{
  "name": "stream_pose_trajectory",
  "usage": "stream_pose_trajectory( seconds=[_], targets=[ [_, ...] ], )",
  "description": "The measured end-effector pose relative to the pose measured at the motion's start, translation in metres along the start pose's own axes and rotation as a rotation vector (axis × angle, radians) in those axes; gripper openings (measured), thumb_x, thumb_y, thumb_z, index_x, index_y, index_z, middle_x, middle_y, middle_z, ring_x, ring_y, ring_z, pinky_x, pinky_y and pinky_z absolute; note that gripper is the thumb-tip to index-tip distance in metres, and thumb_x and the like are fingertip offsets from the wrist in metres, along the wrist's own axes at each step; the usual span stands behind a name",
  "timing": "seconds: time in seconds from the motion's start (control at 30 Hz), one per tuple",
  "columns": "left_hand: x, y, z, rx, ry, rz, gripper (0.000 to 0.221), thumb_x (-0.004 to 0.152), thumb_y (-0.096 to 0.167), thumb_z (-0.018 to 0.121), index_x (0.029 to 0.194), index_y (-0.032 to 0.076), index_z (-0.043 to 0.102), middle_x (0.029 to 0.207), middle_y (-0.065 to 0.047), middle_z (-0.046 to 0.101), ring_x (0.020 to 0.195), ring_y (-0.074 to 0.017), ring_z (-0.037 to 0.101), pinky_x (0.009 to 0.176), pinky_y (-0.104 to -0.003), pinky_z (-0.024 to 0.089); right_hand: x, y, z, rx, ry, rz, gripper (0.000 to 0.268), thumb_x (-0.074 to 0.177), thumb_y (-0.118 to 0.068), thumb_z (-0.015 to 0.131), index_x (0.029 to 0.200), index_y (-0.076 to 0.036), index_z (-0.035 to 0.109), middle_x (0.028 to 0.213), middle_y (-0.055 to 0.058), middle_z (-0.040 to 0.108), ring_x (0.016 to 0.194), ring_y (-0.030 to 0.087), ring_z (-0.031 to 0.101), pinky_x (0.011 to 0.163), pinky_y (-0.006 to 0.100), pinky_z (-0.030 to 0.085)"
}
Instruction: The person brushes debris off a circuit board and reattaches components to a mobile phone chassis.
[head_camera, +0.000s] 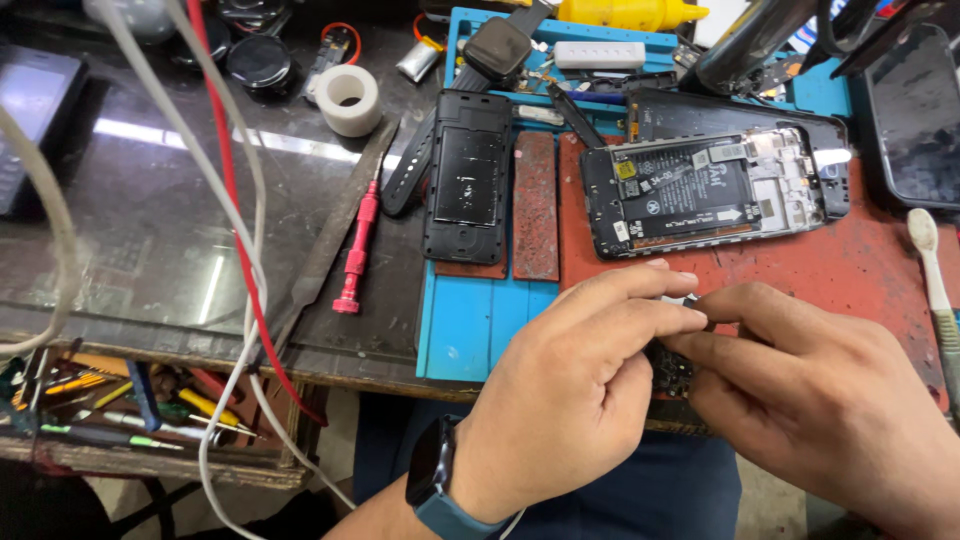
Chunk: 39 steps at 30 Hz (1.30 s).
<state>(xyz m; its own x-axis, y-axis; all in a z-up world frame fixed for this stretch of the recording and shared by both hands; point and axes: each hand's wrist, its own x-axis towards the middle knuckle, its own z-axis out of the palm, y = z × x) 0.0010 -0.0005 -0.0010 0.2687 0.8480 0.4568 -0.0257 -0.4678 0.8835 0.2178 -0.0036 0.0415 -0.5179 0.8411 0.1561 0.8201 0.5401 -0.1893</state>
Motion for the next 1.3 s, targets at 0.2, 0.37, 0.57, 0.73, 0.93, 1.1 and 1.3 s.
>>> stream_pose_trajectory(
  seconds=[0.2, 0.37, 0.57, 0.73, 0.93, 1.1, 1.3],
  targets=[
    [-0.001, 0.0, 0.0, 0.011, 0.0, -0.003, 0.03, 0.094, -0.007, 0.057, 0.12, 0.004, 0.066, 0.133, -0.011, 0.068, 0.127, -0.0272, 0.068, 0.11, -0.032, 0.056, -0.001, 0.002, 0.009, 0.064, 0.117, -0.008, 0.032, 0.069, -0.008, 0.075, 0.101, -0.009, 0.075, 0.099, 0.007, 0.069, 0.074, 0.023, 0.069, 0.063, 0.035, 0.054],
    [0.004, 0.005, -0.001, 0.006, -0.013, -0.004, 0.032, 0.093, -0.009, 0.057, 0.121, 0.005, 0.066, 0.133, -0.011, 0.068, 0.128, -0.0267, 0.068, 0.11, -0.031, 0.056, -0.012, 0.005, 0.015, 0.193, 0.274, 0.112, 0.024, 0.082, 0.003, 0.07, 0.105, -0.003, 0.073, 0.101, 0.008, 0.07, 0.07, 0.015, 0.065, 0.061, 0.028, 0.053],
    [0.012, 0.015, -0.003, -0.015, 0.009, -0.012, 0.04, 0.08, -0.016, 0.052, 0.114, 0.0, 0.065, 0.121, -0.016, 0.069, 0.123, -0.0317, 0.067, 0.103, -0.037, 0.055, -0.024, 0.007, 0.016, 0.262, 0.39, 0.307, 0.022, 0.087, 0.007, 0.068, 0.106, -0.002, 0.074, 0.101, 0.009, 0.07, 0.067, 0.011, 0.06, 0.056, 0.022, 0.049],
    [0.009, 0.011, 0.002, 0.172, 0.036, 0.074, 0.032, 0.089, -0.013, 0.061, 0.116, 0.002, 0.067, 0.126, -0.013, 0.068, 0.127, -0.0299, 0.068, 0.107, -0.035, 0.058, -0.026, 0.009, 0.02, 0.209, 0.39, 0.275, 0.023, 0.087, 0.008, 0.068, 0.105, -0.002, 0.075, 0.102, 0.008, 0.069, 0.075, 0.01, 0.064, 0.061, 0.022, 0.051],
    [0.001, -0.001, 0.008, 0.461, -0.015, 0.169, 0.033, 0.088, -0.009, 0.066, 0.119, 0.001, 0.068, 0.138, -0.016, 0.061, 0.139, -0.0394, 0.061, 0.113, -0.043, 0.056, -0.03, 0.015, 0.014, 0.487, 0.43, 0.505, 0.014, 0.094, 0.007, 0.065, 0.104, 0.001, 0.072, 0.104, 0.008, 0.068, 0.074, 0.008, 0.063, 0.063, 0.019, 0.047],
    [0.001, -0.004, 0.013, 0.555, -0.066, 0.216, 0.037, 0.085, -0.003, 0.07, 0.122, -0.002, 0.069, 0.142, -0.021, 0.059, 0.139, -0.0413, 0.059, 0.116, -0.045, 0.054, -0.029, 0.014, 0.015, 0.439, 0.44, 0.423, 0.015, 0.086, 0.007, 0.068, 0.099, 0.0, 0.073, 0.098, 0.007, 0.07, 0.07, 0.006, 0.063, 0.059, 0.019, 0.047],
    [0.004, -0.003, 0.014, 0.589, -0.104, 0.21, 0.037, 0.081, 0.0, 0.069, 0.118, -0.003, 0.071, 0.142, -0.022, 0.059, 0.139, -0.043, 0.056, 0.118, -0.047, 0.051, -0.024, 0.01, 0.016, 0.367, 0.393, 0.444, 0.016, 0.083, 0.007, 0.069, 0.095, -0.001, 0.075, 0.094, 0.005, 0.071, 0.061, 0.005, 0.056, 0.05, 0.019, 0.044]
  ],
)
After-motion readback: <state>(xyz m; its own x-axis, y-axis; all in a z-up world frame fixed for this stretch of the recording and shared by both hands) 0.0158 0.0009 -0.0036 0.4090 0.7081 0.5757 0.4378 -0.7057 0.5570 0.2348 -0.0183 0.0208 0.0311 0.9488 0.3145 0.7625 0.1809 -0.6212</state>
